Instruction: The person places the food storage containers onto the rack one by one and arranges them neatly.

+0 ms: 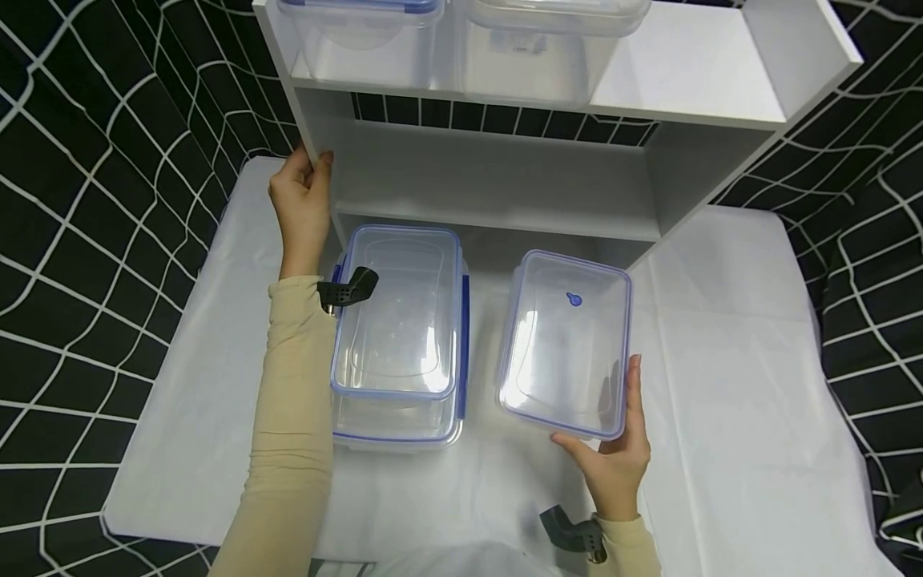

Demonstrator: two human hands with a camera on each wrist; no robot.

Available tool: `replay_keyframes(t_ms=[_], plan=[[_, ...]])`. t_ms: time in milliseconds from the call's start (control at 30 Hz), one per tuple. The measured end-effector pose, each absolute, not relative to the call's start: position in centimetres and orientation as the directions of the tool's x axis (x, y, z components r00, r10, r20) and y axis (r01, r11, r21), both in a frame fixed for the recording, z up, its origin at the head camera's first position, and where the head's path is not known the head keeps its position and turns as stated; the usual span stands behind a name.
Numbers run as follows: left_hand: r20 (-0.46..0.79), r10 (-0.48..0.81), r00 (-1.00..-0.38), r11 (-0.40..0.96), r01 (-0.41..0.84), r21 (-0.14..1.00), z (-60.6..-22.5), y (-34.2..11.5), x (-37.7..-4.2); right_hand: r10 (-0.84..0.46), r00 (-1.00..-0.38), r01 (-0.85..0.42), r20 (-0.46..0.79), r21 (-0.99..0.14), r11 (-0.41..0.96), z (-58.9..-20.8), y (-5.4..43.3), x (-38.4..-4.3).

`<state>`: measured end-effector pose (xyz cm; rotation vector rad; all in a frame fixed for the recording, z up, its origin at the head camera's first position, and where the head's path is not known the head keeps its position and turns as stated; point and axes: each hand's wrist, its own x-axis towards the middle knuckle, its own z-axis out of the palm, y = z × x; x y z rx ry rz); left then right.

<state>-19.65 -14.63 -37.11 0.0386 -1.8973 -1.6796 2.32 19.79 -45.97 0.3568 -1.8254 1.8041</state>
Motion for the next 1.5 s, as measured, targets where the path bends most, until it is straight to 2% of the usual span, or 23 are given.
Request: replay_keyframes(t_ms=[433, 733, 1133, 1300, 1500], plan=[[0.399, -0.400, -0.825, 0.186, 0.354, 0.917, -37.0, -14.6, -19.6, 0.274, -0.751, -0.625, 0.601, -0.781, 0.000, -43.0, 19.4, 1.9], [0.388, -0.391, -0.834, 0.199, 0.335, 0.921, -34.5, -13.6, -17.6, 0.347, -0.714, -0.657, 0.608, -0.753, -0.035, -41.7, 19.2, 1.7], [0.371, -0.388, -0.844, 0.201, 0.315, 0.927, -34.2, -13.5, -17.5, 0.441, -0.652, -0.719, 0.617, -0.688, -0.100, -39.4, 18.9, 1.1], [0.365, -0.394, -0.844, 0.189, 0.314, 0.930, -34.9, -13.8, -18.1, 0.487, -0.603, -0.749, 0.632, -0.658, -0.074, -38.4, 18.8, 0.4], [0.394, -0.396, -0.830, 0.172, 0.354, 0.919, -37.0, -14.5, -19.6, 0.522, -0.586, -0.761, 0.619, -0.641, -0.094, -37.4, 19.1, -0.5]])
